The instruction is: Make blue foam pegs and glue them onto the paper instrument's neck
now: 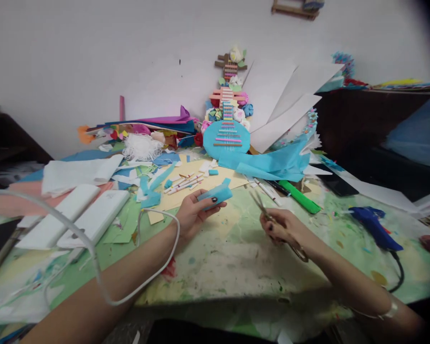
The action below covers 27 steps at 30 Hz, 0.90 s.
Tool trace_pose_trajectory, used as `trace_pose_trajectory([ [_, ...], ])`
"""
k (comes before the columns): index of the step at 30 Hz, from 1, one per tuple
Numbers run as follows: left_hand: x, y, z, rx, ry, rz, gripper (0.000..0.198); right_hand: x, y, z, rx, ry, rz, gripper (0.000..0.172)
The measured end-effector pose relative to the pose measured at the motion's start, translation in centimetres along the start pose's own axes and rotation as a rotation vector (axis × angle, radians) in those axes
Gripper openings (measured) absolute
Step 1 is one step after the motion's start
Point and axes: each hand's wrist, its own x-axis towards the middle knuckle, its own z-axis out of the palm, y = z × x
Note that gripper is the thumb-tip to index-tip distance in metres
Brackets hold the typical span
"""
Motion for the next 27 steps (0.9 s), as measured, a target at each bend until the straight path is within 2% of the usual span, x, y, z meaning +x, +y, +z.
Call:
trace_pose_trajectory([
  [4,0.0,0.0,-0.2,-0.004,-0.017,0.021,0.027,2.3,-0.7,2.7,-0.117,-0.039,-0.035,0.047],
  [8,0.0,0.0,-0.2,-0.009,-0.011,0.028,0.026,3.7,-0.9,3.9,-0.128,-0.024,-0.083,0.046],
  [27,-0.6,-0.4,0.6,-0.027,-0.005,-0.02,0.019,4.5,-0.4,5.1,-0.153,0.078,-0.13,0.039],
])
